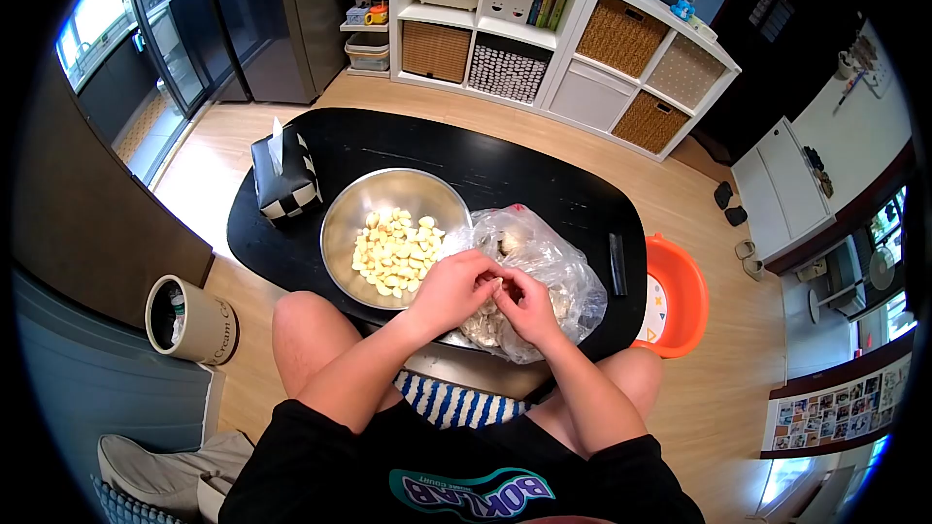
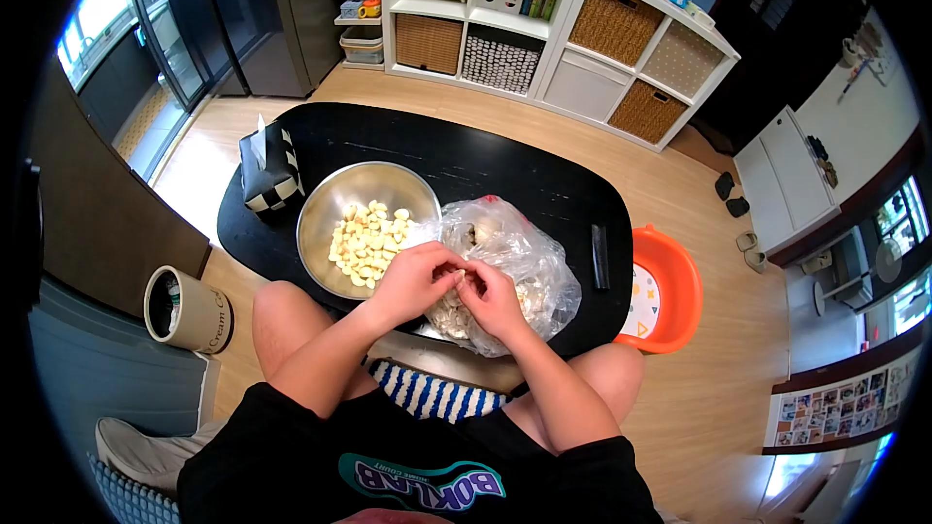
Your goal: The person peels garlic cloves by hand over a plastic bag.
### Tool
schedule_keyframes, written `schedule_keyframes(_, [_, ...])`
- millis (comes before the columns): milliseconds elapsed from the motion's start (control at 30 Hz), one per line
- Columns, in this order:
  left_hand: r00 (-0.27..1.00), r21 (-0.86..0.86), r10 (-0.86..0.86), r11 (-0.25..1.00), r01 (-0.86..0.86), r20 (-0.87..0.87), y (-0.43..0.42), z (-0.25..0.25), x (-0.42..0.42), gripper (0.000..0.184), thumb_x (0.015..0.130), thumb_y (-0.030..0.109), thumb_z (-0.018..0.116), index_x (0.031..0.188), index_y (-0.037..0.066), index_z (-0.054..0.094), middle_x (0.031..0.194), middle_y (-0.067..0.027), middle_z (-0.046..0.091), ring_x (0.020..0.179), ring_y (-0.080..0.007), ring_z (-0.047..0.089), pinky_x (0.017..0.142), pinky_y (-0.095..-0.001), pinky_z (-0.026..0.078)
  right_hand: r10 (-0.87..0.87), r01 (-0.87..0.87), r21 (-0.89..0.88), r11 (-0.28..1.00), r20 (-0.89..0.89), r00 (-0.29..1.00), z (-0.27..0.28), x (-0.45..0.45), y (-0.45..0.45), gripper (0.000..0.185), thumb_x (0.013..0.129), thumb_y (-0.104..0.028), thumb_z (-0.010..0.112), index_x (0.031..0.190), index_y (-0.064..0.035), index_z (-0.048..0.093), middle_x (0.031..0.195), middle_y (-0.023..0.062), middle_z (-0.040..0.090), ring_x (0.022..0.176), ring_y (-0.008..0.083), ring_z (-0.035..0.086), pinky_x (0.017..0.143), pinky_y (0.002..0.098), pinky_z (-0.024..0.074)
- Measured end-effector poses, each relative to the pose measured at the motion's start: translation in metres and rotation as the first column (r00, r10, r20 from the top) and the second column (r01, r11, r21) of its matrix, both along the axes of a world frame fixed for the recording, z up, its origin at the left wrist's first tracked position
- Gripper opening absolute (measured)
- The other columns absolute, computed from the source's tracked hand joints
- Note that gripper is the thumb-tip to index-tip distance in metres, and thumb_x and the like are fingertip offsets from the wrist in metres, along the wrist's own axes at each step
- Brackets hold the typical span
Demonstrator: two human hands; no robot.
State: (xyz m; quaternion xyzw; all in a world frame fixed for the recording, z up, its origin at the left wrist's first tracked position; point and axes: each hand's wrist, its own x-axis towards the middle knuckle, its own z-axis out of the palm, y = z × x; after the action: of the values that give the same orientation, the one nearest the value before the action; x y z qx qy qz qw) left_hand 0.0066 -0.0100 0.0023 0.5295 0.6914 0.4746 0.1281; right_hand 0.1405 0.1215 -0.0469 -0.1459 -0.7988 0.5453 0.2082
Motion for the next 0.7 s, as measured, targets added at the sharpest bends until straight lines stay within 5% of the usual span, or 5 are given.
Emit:
schedule_keyframes(267, [0.994, -0.018, 0.032, 0.999, -0.03, 0.101, 0.0, 0.001, 0.0, 0.018, 0.082, 0.004, 0.072, 0.099, 0.001, 0.071, 0.086, -0.0122, 0.07, 0.075, -0.0217, 0.07, 0.071, -0.0311, 0.057, -0.021, 0.021, 0.023, 1.0, -0.023, 1.0, -0.002, 0.0, 0.001, 0.024, 0.089, -0.012, 0.068, 0.109, 0.0015, 0.066, 0.078, 0.008, 0.065, 0.066, 0.0127, 0.059, 0.063, 0.0281, 0.0484])
schedule_keyframes(700, [0.988, -0.032, 0.084, 0.996, -0.089, -0.128, 0.0, -0.004, -0.001, 0.011, 0.081, 0.011, 0.071, 0.091, 0.005, 0.072, 0.083, -0.013, 0.07, 0.072, -0.0287, 0.069, 0.067, -0.0357, 0.056, -0.075, 0.073, 0.122, 0.99, 0.016, 0.997, 0.007, 0.001, -0.001, 0.019, 0.084, -0.011, 0.069, 0.1, 0.0003, 0.067, 0.071, 0.0092, 0.061, 0.061, 0.0161, 0.058, 0.059, 0.0302, 0.0474])
